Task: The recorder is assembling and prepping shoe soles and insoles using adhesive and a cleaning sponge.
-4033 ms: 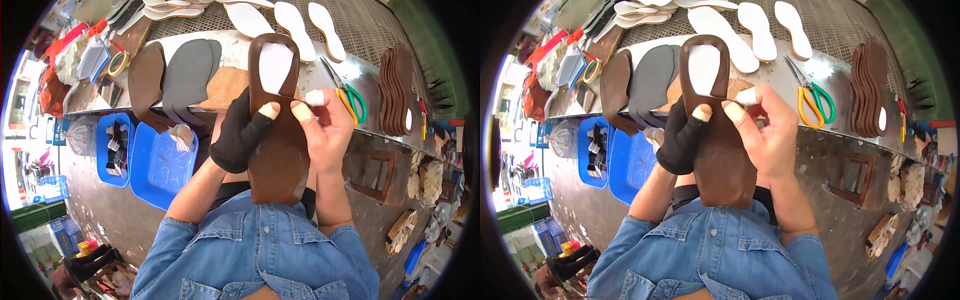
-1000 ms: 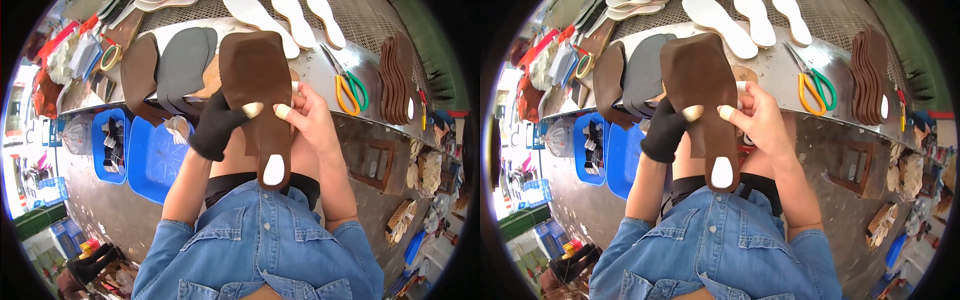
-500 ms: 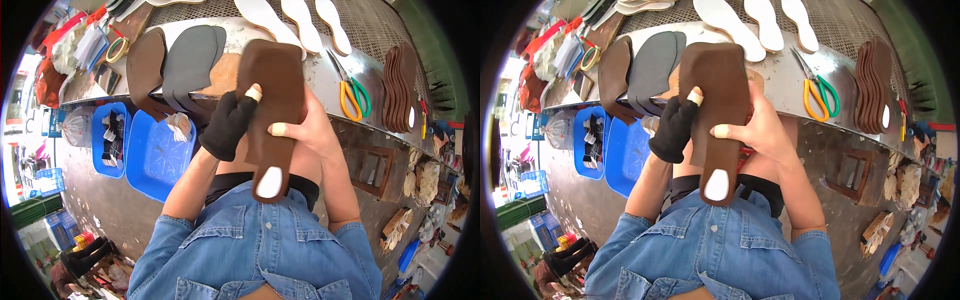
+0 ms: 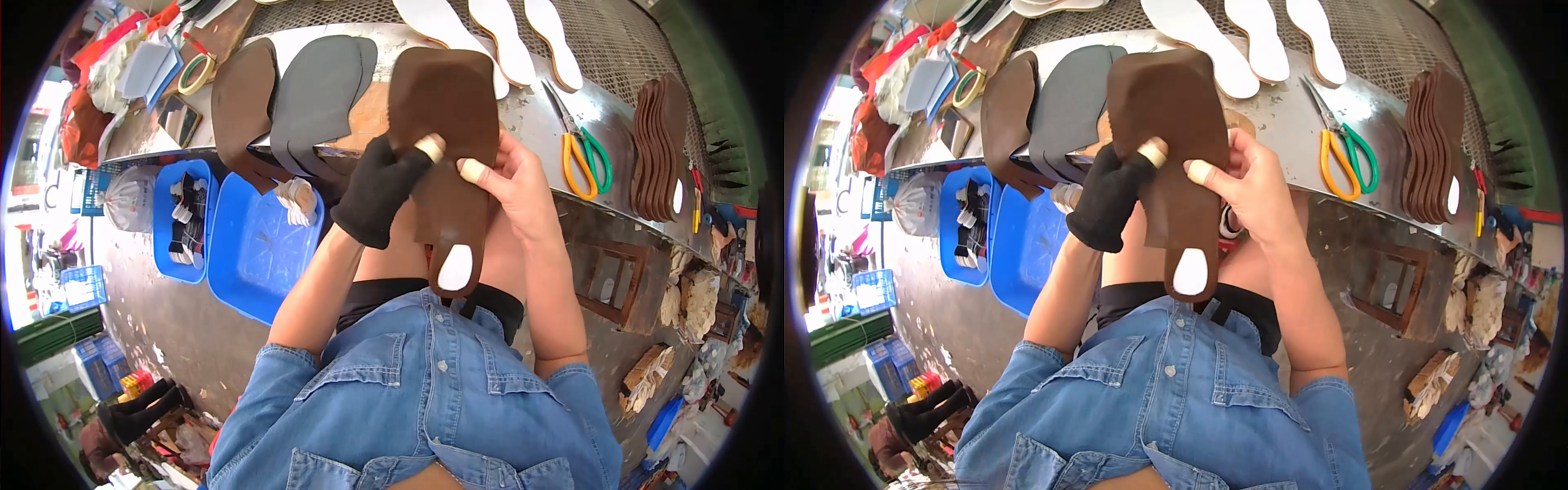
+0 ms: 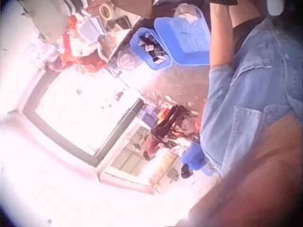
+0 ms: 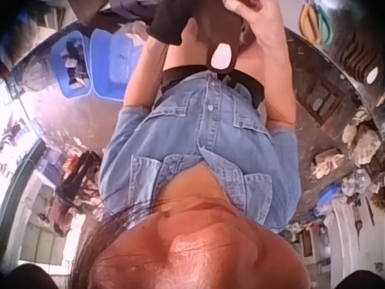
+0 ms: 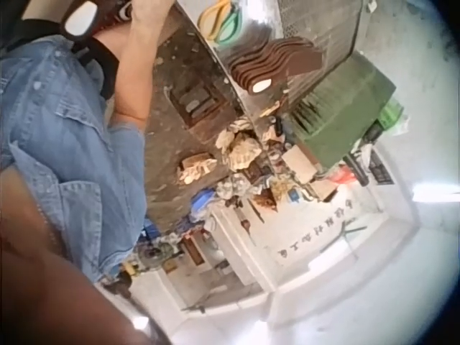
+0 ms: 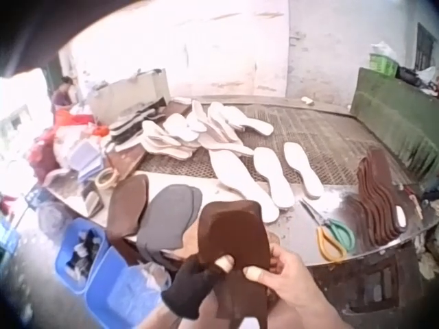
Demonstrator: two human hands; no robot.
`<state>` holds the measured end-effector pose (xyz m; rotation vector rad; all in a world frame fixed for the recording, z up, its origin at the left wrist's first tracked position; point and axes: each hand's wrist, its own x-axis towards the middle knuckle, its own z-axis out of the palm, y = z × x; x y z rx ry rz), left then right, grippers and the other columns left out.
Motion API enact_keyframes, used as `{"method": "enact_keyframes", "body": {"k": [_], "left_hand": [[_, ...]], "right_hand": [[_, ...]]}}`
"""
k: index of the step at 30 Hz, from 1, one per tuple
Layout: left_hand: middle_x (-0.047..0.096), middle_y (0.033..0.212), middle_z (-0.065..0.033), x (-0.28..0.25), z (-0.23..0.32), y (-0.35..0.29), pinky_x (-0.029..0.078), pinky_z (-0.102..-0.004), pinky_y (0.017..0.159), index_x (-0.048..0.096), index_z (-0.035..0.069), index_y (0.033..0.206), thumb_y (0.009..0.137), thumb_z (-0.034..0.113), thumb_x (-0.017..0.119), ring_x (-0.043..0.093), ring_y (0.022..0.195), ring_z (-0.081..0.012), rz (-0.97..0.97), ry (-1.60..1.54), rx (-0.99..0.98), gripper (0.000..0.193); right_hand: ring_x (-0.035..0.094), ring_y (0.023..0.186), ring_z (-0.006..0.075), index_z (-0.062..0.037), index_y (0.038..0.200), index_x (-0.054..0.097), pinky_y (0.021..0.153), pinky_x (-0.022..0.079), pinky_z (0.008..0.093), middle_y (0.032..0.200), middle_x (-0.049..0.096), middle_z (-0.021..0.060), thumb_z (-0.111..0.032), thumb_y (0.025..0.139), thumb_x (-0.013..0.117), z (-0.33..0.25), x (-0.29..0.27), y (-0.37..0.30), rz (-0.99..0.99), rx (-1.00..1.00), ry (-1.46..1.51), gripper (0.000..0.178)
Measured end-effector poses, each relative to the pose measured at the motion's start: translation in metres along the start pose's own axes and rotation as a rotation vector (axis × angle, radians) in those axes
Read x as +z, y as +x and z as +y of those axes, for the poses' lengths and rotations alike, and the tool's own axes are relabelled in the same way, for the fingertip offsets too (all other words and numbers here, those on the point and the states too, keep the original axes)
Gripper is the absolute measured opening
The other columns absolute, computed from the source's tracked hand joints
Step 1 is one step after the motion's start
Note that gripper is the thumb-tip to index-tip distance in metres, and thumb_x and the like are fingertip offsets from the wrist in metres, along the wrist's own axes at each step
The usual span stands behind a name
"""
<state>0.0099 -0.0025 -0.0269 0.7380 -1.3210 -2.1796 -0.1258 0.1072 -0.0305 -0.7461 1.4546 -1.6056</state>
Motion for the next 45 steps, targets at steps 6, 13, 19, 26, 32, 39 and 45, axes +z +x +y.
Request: {"method": "enact_keyframes", "body": {"k": [6, 13, 19, 26, 32, 39, 45], "left_hand": [[0.065, 0.089, -0.0060, -0.012, -0.007, 0.006, 0.047, -0.0260, 0.070, 0.063, -0.003, 0.098, 0.077, 0.014, 0.070, 0.058, 0.080, -0.0092, -0.159, 0.243, 0.074, 0.029], [0.065, 0.088, -0.0063, -0.012, 0.005, 0.006, 0.047, -0.0262, 0.070, 0.062, -0.004, 0.097, 0.079, 0.016, 0.069, 0.058, 0.079, -0.0101, 0.047, 0.273, -0.168, 0.028], [0.066, 0.082, -0.0075, -0.010, 0.026, 0.021, 0.048, -0.0260, 0.068, 0.065, -0.004, 0.095, 0.084, 0.022, 0.064, 0.058, 0.075, -0.0106, 0.057, 0.373, 0.254, 0.028], [0.064, 0.083, -0.0069, -0.034, 0.041, 0.037, 0.045, -0.0252, 0.059, 0.063, -0.001, 0.102, 0.090, 0.035, 0.055, 0.057, 0.070, -0.0101, -0.001, 0.329, 0.222, 0.039], [0.056, 0.118, -0.0137, -0.023, 0.014, 0.022, 0.045, -0.0321, 0.086, 0.032, 0.002, 0.135, 0.084, 0.031, 0.063, 0.056, 0.100, -0.0197, -0.398, -0.080, 0.080, 0.066], [0.059, 0.112, -0.0108, -0.004, 0.019, 0.026, 0.044, -0.0326, 0.090, 0.048, -0.002, 0.122, 0.070, 0.009, 0.073, 0.056, 0.101, -0.0189, -0.282, 0.024, -0.016, 0.058], [0.058, 0.080, -0.0071, -0.002, 0.011, 0.032, 0.047, -0.0258, 0.065, 0.053, -0.003, 0.083, 0.067, 0.009, 0.075, 0.054, 0.072, -0.0112, 0.000, 0.141, 0.196, 0.030]], "right_hand": [[0.061, 0.075, 0.0095, 0.0021, 0.104, 0.050, 0.066, 0.050, 0.0229, 0.086, 0.065, 0.0086, 0.000, 0.078, 0.067, -0.014, 0.015, -0.010, 0.147, -0.137, -0.133, 0.031], [0.062, 0.078, 0.0115, 0.0012, 0.113, 0.044, 0.071, 0.051, 0.0242, 0.090, 0.064, 0.0096, 0.002, 0.075, 0.069, -0.009, 0.019, -0.012, 0.088, -0.004, 0.121, 0.046], [0.059, 0.065, 0.0067, 0.0002, 0.116, 0.042, 0.043, 0.041, 0.0169, 0.089, 0.064, 0.0081, 0.001, 0.074, 0.069, 0.005, -0.002, -0.010, 0.022, 0.003, -0.090, 0.050], [0.061, 0.072, 0.0089, -0.0005, 0.115, 0.043, 0.054, 0.047, 0.0200, 0.091, 0.064, 0.0074, 0.000, 0.075, 0.068, 0.006, -0.007, -0.013, 0.020, 0.036, 0.030, 0.047], [0.063, 0.070, 0.0174, 0.0014, 0.108, 0.051, 0.058, 0.052, 0.0259, 0.096, 0.062, 0.0136, -0.015, 0.085, 0.061, 0.021, -0.010, -0.008, -0.337, 0.184, 0.753, 0.030], [0.058, 0.102, 0.0204, 0.0033, 0.123, 0.045, 0.080, 0.049, 0.0307, 0.118, 0.055, 0.0159, -0.023, 0.092, 0.050, 0.022, 0.005, -0.017, 0.026, 0.118, 0.522, 0.041], [0.059, 0.096, 0.0144, 0.0029, 0.112, 0.055, 0.083, 0.048, 0.0292, 0.108, 0.062, 0.0097, -0.008, 0.084, 0.063, 0.024, 0.011, -0.020, 0.027, -0.193, 0.112, 0.031]]}}
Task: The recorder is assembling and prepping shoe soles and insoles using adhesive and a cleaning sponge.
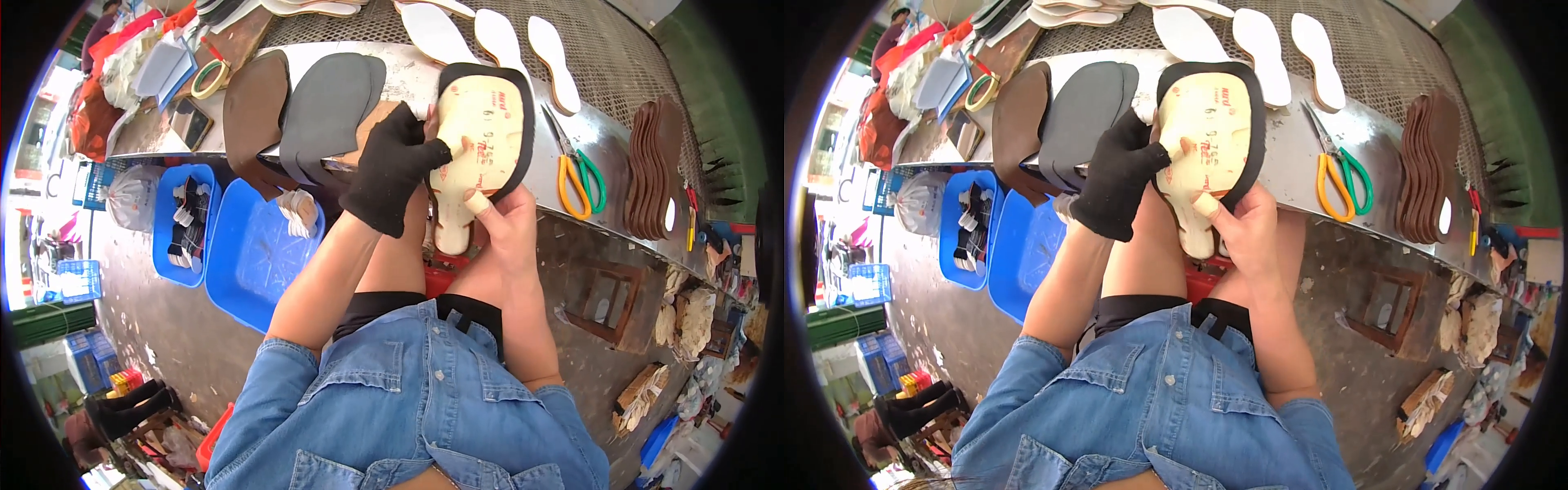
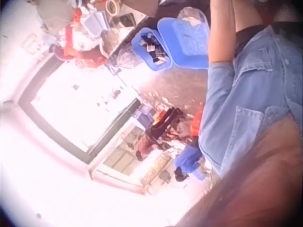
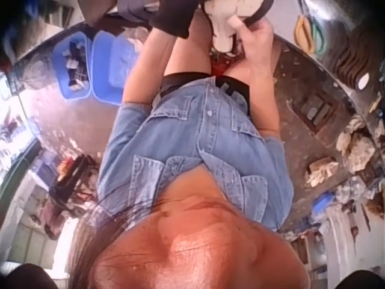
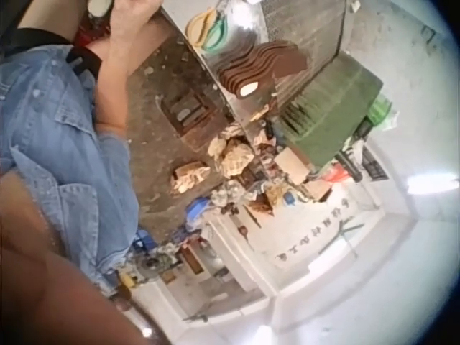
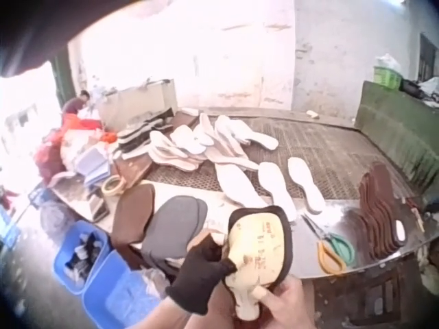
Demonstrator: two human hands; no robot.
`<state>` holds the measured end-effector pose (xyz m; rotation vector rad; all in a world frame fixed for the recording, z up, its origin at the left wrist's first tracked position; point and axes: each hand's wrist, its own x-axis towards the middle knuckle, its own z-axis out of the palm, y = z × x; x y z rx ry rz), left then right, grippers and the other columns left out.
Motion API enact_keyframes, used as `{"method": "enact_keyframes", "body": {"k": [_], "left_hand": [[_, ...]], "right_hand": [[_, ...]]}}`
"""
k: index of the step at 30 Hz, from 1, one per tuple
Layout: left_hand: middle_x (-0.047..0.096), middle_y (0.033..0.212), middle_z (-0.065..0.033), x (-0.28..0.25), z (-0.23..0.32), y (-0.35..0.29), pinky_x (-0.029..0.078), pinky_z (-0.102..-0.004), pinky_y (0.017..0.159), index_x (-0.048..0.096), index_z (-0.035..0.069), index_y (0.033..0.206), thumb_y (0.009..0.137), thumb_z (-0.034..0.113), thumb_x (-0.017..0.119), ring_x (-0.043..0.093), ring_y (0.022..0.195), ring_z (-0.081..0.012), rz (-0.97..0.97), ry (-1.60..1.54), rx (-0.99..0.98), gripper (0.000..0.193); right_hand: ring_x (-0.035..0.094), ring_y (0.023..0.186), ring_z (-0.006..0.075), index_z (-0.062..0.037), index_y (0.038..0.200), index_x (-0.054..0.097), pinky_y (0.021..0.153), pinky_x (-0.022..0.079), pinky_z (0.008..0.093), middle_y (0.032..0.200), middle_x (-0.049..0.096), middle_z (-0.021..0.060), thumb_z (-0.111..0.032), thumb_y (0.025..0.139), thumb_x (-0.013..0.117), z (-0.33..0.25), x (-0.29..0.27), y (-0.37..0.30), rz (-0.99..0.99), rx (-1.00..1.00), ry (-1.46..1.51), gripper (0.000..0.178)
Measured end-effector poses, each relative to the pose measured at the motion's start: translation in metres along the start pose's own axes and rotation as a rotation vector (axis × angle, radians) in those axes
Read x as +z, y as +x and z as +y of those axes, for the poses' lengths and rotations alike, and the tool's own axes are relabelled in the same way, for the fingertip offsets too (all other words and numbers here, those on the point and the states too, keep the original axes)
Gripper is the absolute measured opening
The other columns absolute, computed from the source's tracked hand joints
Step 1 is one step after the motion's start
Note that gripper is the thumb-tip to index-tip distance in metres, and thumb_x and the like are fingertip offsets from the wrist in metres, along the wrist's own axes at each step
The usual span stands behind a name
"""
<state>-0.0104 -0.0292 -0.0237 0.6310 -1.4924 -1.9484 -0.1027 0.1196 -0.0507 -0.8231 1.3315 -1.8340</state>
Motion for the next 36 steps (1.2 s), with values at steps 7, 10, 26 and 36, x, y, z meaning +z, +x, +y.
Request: {"method": "enact_keyframes", "body": {"k": [7, 10, 26, 36], "left_hand": [[0.058, 0.091, -0.0050, -0.004, 0.033, 0.008, 0.046, -0.0259, 0.074, 0.054, 0.002, 0.111, 0.091, 0.036, 0.052, 0.055, 0.080, -0.0124, 0.053, -0.007, 0.109, 0.039], [0.059, 0.090, -0.0055, -0.017, -0.001, -0.005, 0.047, -0.0269, 0.074, 0.055, 0.003, 0.108, 0.091, 0.035, 0.052, 0.056, 0.080, -0.0135, -0.345, -0.172, -0.099, 0.037], [0.060, 0.107, -0.0108, 0.021, 0.008, -0.017, 0.047, -0.0323, 0.084, 0.048, -0.003, 0.120, 0.086, 0.019, 0.058, 0.060, 0.095, -0.0191, -0.035, -0.514, -0.041, 0.041], [0.059, 0.107, -0.0122, 0.055, 0.013, -0.024, 0.050, -0.0321, 0.078, 0.047, -0.003, 0.119, 0.087, 0.023, 0.059, 0.061, 0.092, -0.0208, 0.208, -0.462, 0.153, 0.043]], "right_hand": [[0.063, 0.083, 0.0139, 0.0015, 0.105, 0.059, 0.071, 0.052, 0.0260, 0.096, 0.066, 0.0077, -0.009, 0.082, 0.066, -0.007, -0.009, -0.001, 0.065, 0.078, 0.211, 0.027], [0.066, 0.077, 0.0161, -0.0006, 0.106, 0.058, 0.062, 0.054, 0.0264, 0.093, 0.066, 0.0086, -0.020, 0.087, 0.062, -0.011, -0.005, 0.010, 0.275, 0.067, 0.377, 0.028], [0.060, 0.082, 0.0101, 0.0041, 0.105, 0.058, 0.074, 0.050, 0.0246, 0.093, 0.064, 0.0063, -0.001, 0.080, 0.066, -0.037, -0.001, 0.020, -0.132, 0.028, 0.004, 0.027], [0.057, 0.064, 0.0135, 0.0013, 0.081, 0.057, 0.057, 0.045, 0.0278, 0.073, 0.058, 0.0054, 0.003, 0.075, 0.066, -0.053, 0.021, 0.015, 0.240, -0.290, -0.624, 0.011]]}}
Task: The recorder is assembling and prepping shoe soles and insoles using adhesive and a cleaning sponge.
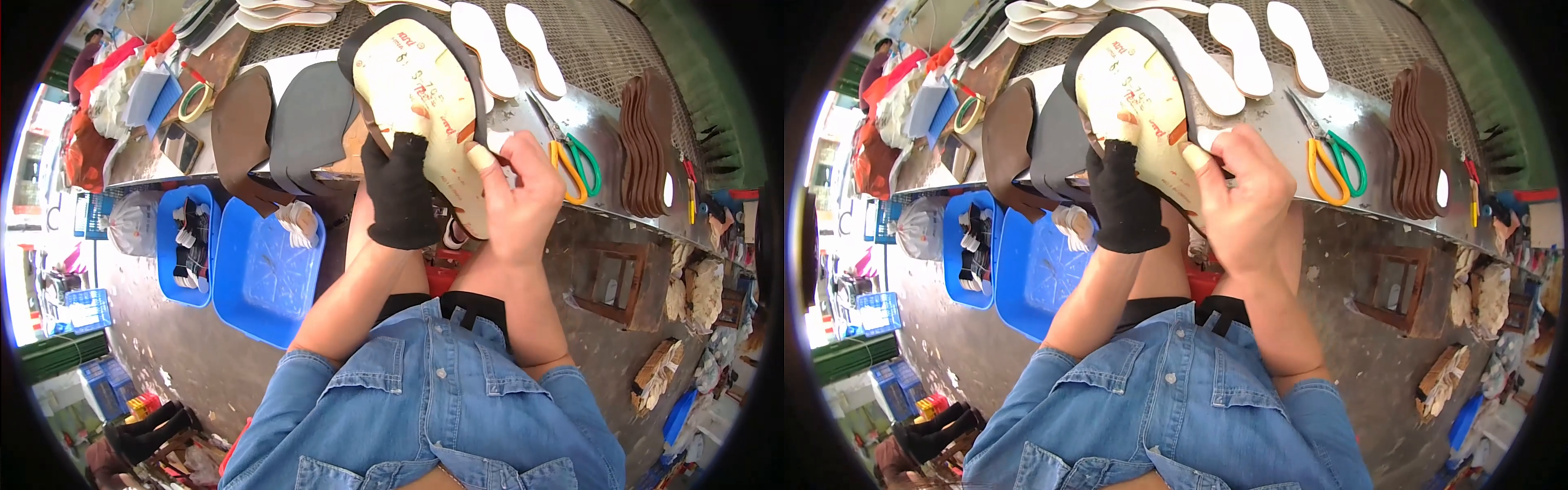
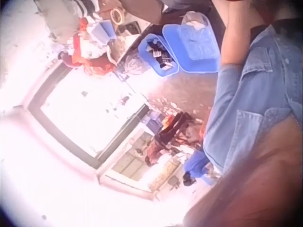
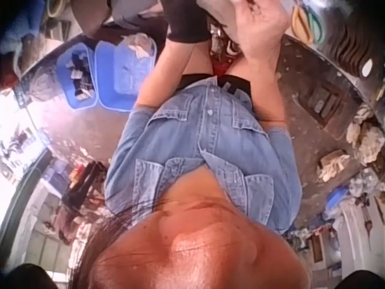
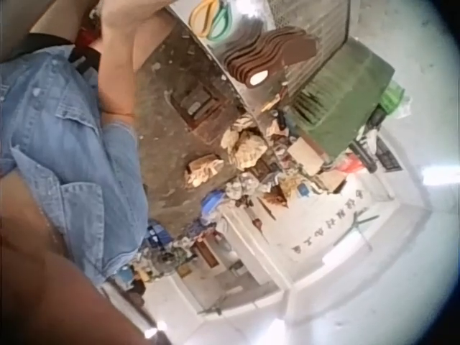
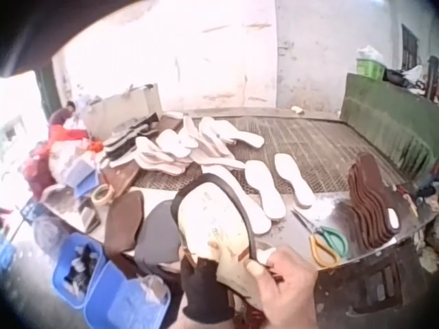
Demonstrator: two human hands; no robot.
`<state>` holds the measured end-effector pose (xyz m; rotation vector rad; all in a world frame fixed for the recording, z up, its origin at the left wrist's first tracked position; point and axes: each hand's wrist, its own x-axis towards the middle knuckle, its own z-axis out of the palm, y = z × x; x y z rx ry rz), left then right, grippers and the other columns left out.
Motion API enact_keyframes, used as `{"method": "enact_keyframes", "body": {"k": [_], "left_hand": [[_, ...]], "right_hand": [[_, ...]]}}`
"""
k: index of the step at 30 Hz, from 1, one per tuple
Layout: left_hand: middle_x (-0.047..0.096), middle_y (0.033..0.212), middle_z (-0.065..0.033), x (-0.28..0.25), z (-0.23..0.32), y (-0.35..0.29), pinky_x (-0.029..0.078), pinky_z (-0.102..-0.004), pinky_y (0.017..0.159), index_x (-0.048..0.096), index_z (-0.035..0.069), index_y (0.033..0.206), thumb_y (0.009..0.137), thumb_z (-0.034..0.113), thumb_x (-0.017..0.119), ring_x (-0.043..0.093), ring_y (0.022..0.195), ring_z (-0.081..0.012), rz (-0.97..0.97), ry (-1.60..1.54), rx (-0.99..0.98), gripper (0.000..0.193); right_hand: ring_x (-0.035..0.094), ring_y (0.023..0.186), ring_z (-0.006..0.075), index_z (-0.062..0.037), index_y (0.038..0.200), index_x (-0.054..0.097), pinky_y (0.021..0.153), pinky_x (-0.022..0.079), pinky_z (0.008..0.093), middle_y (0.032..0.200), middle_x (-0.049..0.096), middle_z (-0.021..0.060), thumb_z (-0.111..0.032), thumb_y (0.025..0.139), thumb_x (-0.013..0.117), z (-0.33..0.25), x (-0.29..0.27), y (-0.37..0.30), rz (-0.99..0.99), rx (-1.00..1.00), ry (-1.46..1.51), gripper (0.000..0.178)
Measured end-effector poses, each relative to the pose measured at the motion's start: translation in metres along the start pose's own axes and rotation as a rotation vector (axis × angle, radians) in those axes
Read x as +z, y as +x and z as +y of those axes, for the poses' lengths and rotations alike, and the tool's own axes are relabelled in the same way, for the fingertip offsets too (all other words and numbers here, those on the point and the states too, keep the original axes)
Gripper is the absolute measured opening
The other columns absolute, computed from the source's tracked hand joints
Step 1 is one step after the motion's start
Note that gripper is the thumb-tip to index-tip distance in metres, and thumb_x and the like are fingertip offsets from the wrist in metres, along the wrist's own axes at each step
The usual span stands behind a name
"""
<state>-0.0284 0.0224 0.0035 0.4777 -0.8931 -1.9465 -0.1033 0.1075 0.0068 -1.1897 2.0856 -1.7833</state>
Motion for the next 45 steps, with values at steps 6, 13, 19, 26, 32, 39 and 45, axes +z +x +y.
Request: {"method": "enact_keyframes", "body": {"k": [6, 13, 19, 26, 32, 39, 45], "left_hand": [[0.060, 0.106, -0.0117, -0.001, -0.008, 0.017, 0.052, -0.0323, 0.074, 0.048, -0.002, 0.118, 0.087, 0.026, 0.058, 0.062, 0.089, -0.0207, 0.054, -0.056, 0.078, 0.043], [0.062, 0.101, -0.0109, -0.021, 0.018, 0.021, 0.054, -0.0319, 0.071, 0.049, 0.003, 0.120, 0.089, 0.035, 0.052, 0.063, 0.084, -0.0217, -0.461, -0.401, -0.559, 0.044], [0.062, 0.102, -0.0093, -0.020, 0.008, 0.020, 0.054, -0.0299, 0.068, 0.049, 0.003, 0.121, 0.089, 0.033, 0.053, 0.063, 0.084, -0.0175, -0.371, -0.256, -0.439, 0.044], [0.061, 0.101, -0.0077, -0.034, -0.008, 0.023, 0.051, -0.0283, 0.075, 0.050, 0.001, 0.118, 0.088, 0.025, 0.055, 0.060, 0.091, -0.0138, -0.254, -0.040, -0.332, 0.039], [0.059, 0.102, -0.0152, -0.038, 0.007, 0.017, 0.048, -0.0323, 0.078, 0.027, -0.005, 0.133, 0.066, 0.015, 0.073, 0.060, 0.094, -0.0212, -0.413, 1.017, 0.038, 0.084], [0.063, 0.092, -0.0212, -0.036, 0.010, 0.019, 0.049, -0.0342, 0.074, 0.026, -0.005, 0.136, 0.067, 0.018, 0.074, 0.064, 0.086, -0.0296, -0.445, 0.982, 0.251, 0.087], [0.063, 0.093, -0.0221, -0.027, 0.022, 0.018, 0.049, -0.0342, 0.074, 0.027, -0.004, 0.136, 0.069, 0.019, 0.071, 0.064, 0.086, -0.0315, -0.472, 1.101, 0.220, 0.083]], "right_hand": [[0.054, 0.065, 0.0299, 0.0002, 0.079, 0.055, 0.057, 0.044, 0.0367, 0.074, 0.048, 0.0120, 0.000, 0.076, 0.061, -0.020, 0.017, -0.009, 0.175, -0.308, -0.353, 0.006], [0.059, 0.062, 0.0098, 0.0040, 0.098, 0.065, 0.055, 0.046, 0.0210, 0.071, 0.063, 0.0071, -0.004, 0.079, 0.065, 0.017, -0.017, 0.007, -0.456, 0.501, 0.826, 0.020], [0.057, 0.054, 0.0080, 0.0048, 0.090, 0.064, 0.049, 0.044, 0.0205, 0.068, 0.063, 0.0048, -0.003, 0.078, 0.066, 0.004, -0.007, 0.004, -0.366, 0.344, 0.558, 0.014], [0.056, 0.055, 0.0058, 0.0038, 0.078, 0.056, 0.048, 0.043, 0.0224, 0.064, 0.061, 0.0048, -0.006, 0.079, 0.065, 0.012, 0.012, -0.004, -0.140, 0.167, 0.309, 0.014], [0.054, 0.053, 0.0076, 0.0034, 0.076, 0.058, 0.049, 0.042, 0.0240, 0.064, 0.061, 0.0060, -0.010, 0.080, 0.067, 0.020, 0.001, 0.011, -0.195, 0.203, 0.087, 0.016], [0.051, 0.090, 0.0265, -0.0065, 0.090, 0.069, 0.073, 0.045, 0.0343, 0.090, 0.057, 0.0069, -0.011, 0.059, 0.076, -0.005, -0.050, 0.032, 0.104, -0.578, -0.591, 0.031], [0.052, 0.092, 0.0260, -0.0053, 0.081, 0.067, 0.071, 0.045, 0.0339, 0.088, 0.057, 0.0063, -0.006, 0.058, 0.075, 0.014, -0.055, 0.036, -0.003, -0.669, -0.480, 0.024]]}}
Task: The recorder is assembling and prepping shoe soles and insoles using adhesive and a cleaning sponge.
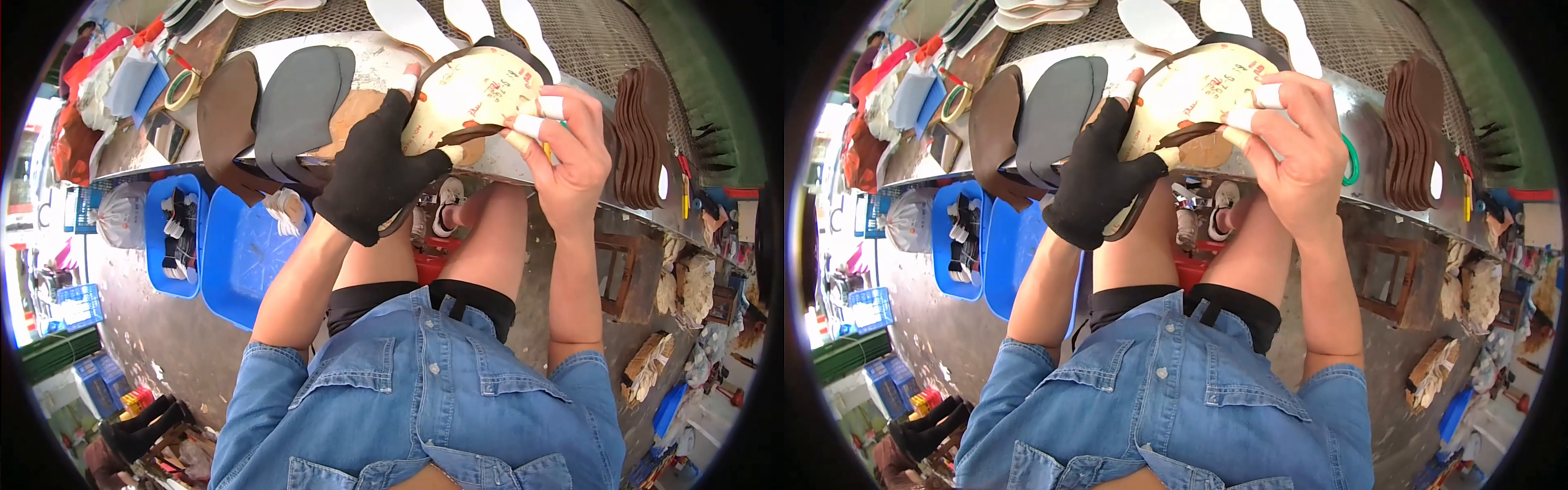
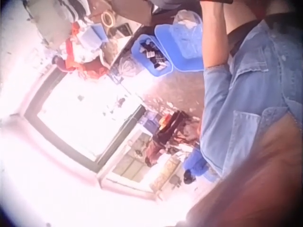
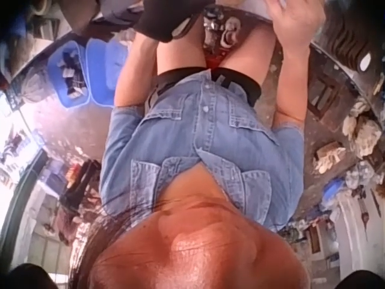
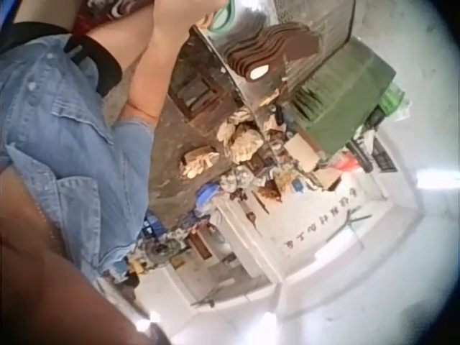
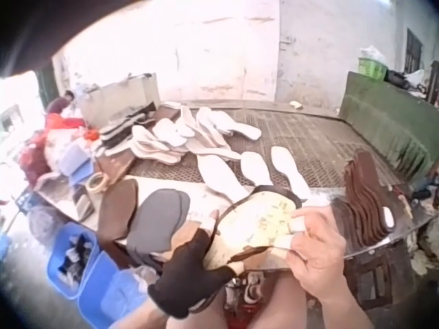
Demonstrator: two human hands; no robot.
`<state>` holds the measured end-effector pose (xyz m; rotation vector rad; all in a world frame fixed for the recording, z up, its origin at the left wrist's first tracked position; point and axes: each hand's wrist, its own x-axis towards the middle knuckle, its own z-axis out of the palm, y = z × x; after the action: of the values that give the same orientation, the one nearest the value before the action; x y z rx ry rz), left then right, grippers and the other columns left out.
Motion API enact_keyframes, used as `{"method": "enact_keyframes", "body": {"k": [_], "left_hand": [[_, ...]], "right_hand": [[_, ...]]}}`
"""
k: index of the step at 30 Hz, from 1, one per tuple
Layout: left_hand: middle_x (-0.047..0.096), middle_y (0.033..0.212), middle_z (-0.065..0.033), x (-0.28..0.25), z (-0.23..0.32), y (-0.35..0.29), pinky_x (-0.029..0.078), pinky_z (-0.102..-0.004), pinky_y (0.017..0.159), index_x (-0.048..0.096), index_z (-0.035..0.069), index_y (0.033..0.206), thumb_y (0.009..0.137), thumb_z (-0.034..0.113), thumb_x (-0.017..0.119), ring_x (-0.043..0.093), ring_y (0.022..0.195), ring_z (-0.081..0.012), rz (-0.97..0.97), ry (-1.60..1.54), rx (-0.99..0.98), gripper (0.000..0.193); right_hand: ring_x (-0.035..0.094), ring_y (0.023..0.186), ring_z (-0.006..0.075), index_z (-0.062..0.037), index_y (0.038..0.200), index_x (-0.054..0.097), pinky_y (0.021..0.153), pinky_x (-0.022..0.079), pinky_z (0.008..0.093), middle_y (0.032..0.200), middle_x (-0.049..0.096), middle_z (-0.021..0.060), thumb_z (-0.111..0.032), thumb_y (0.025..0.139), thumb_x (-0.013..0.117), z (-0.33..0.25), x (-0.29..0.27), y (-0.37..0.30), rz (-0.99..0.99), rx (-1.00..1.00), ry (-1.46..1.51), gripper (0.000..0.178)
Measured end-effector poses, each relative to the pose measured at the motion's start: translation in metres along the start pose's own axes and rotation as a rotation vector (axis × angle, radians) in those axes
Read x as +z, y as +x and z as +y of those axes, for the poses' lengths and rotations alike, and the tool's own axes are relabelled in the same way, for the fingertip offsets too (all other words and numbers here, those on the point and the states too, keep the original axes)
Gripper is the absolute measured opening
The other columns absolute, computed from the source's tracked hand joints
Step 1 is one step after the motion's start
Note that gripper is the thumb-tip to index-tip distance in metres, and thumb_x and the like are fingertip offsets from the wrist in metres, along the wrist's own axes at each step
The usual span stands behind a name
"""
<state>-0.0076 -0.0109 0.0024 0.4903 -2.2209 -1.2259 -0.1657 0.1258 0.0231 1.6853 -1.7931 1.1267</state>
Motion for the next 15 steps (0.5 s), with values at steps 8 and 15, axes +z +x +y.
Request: {"method": "enact_keyframes", "body": {"k": [8, 15], "left_hand": [[0.056, 0.102, -0.0199, -0.008, 0.018, 0.001, 0.043, -0.0320, 0.086, 0.032, -0.004, 0.135, 0.068, 0.017, 0.072, 0.056, 0.096, -0.0232, -0.115, 0.019, -0.048, 0.081], [0.060, 0.095, -0.0226, -0.002, 0.004, -0.005, 0.047, -0.0360, 0.077, 0.037, -0.004, 0.129, 0.070, 0.025, 0.074, 0.061, 0.089, -0.0325, -0.181, 0.146, -0.054, 0.075]], "right_hand": [[0.050, 0.084, 0.0257, -0.0019, 0.074, 0.058, 0.067, 0.044, 0.0336, 0.080, 0.052, 0.0059, -0.004, 0.059, 0.074, -0.004, -0.008, 0.004, -0.097, 0.031, 0.090, 0.022], [0.047, 0.079, 0.0224, 0.0012, 0.074, 0.053, 0.070, 0.042, 0.0328, 0.075, 0.051, 0.0073, -0.003, 0.065, 0.068, -0.004, -0.008, 0.000, -0.241, 0.258, 0.345, 0.018]]}}
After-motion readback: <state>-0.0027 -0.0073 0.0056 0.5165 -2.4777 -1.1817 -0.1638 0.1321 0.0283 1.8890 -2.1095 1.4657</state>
